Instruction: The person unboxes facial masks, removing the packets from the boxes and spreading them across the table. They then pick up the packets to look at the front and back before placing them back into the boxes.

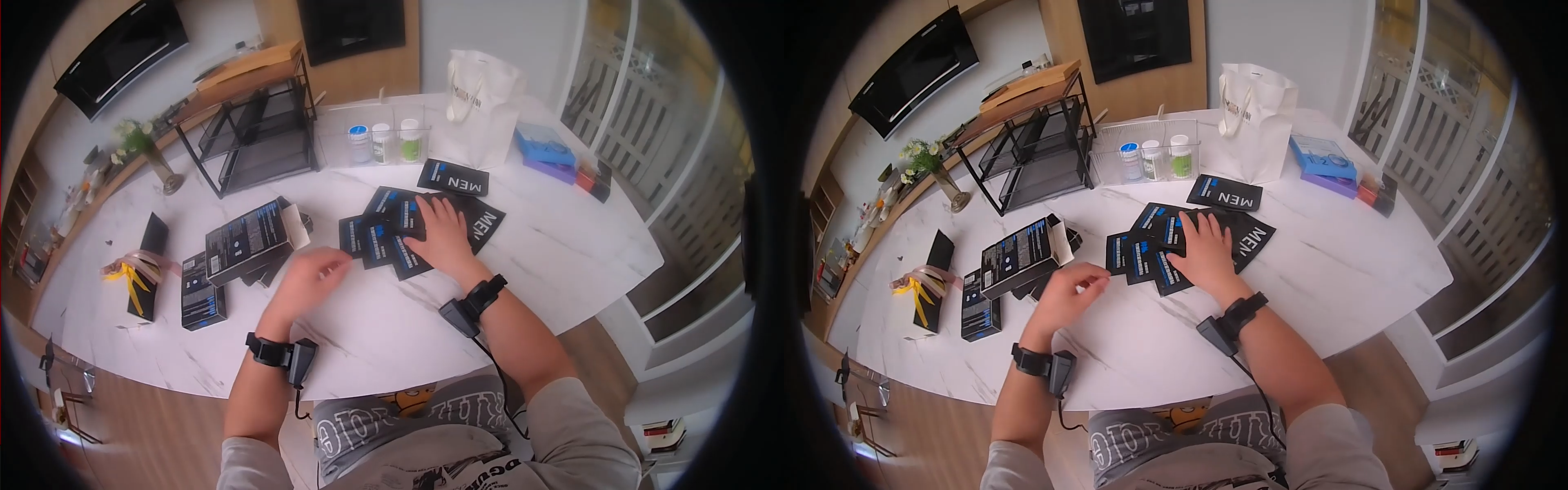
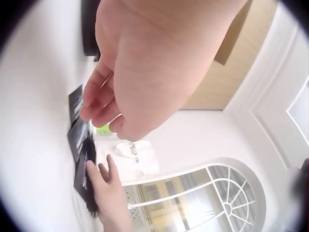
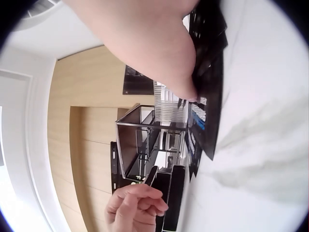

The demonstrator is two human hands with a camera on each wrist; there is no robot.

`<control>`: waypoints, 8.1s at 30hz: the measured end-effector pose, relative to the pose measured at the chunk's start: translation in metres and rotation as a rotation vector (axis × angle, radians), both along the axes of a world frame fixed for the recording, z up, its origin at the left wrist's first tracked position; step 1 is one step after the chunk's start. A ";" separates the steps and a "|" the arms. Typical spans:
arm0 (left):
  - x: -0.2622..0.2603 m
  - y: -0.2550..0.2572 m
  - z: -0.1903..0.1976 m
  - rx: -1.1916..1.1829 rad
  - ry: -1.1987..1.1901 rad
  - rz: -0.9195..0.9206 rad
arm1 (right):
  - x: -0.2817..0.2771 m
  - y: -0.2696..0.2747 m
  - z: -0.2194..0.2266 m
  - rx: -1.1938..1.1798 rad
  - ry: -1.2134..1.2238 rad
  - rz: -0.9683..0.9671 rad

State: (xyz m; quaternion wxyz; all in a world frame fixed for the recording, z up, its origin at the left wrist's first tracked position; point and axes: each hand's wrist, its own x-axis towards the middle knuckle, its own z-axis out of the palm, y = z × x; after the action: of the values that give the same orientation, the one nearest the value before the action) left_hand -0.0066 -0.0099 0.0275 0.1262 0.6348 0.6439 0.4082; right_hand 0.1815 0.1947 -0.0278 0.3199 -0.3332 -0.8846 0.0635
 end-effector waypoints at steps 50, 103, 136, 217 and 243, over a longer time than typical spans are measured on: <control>0.009 -0.002 -0.029 -0.214 -1.030 -0.076 | -0.005 -0.058 0.033 -0.968 0.413 0.623; -0.001 0.003 -0.038 -0.155 -1.033 0.045 | 0.006 -0.023 0.045 -0.326 0.523 0.580; 0.007 0.000 -0.022 -0.058 -0.990 0.063 | -0.009 -0.042 0.016 -0.807 0.550 0.463; 0.010 0.000 -0.017 0.039 -1.025 0.112 | -0.007 -0.046 0.023 -1.094 0.720 0.544; 0.008 -0.001 -0.021 0.004 -1.037 0.058 | -0.006 -0.048 0.024 -0.991 0.638 0.471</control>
State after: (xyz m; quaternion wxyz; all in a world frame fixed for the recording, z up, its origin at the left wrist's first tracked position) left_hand 0.0013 -0.0109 0.0069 0.4160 0.3313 0.5134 0.6735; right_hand 0.1752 0.1465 -0.0035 0.3531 -0.2031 -0.6607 0.6305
